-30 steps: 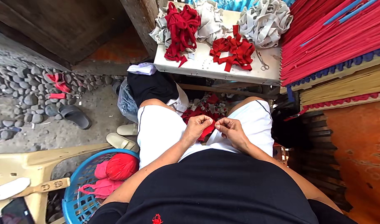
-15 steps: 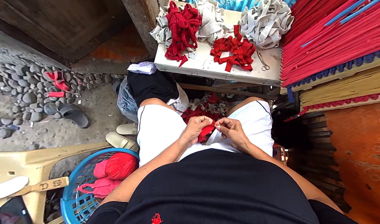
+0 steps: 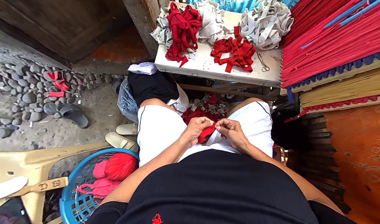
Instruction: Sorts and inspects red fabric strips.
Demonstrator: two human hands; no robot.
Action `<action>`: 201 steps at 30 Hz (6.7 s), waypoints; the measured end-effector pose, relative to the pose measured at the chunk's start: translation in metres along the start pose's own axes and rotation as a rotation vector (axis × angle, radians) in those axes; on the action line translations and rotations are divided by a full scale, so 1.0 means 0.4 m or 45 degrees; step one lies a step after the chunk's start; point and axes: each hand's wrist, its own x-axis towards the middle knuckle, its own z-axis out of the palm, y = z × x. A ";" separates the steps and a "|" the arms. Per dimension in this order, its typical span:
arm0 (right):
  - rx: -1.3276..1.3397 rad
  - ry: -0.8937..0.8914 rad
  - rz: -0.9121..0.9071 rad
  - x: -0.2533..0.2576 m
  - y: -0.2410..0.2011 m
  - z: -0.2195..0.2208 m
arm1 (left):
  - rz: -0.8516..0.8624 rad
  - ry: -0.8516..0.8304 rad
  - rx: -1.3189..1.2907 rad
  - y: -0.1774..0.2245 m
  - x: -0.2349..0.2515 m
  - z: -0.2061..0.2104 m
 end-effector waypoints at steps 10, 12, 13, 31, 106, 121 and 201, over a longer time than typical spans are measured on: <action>0.025 -0.001 0.030 0.001 0.005 0.005 | 0.106 -0.043 0.153 -0.016 0.003 -0.008; 0.020 -0.006 0.042 0.003 0.004 0.005 | 0.151 -0.037 0.220 -0.017 0.004 -0.008; 0.023 -0.010 0.053 0.003 0.003 0.005 | 0.179 -0.032 0.265 -0.018 0.004 -0.007; 0.211 0.009 0.092 0.011 -0.022 0.013 | 0.207 0.019 0.593 -0.016 0.004 -0.006; -0.317 -0.071 -0.077 -0.004 -0.027 -0.022 | 0.015 -0.171 0.328 0.009 -0.013 -0.026; -0.309 0.048 0.032 -0.001 -0.012 0.003 | 0.324 0.104 0.579 -0.014 -0.010 -0.011; 0.118 0.689 -0.309 0.136 -0.071 -0.312 | -0.042 -0.623 0.542 0.008 -0.008 -0.025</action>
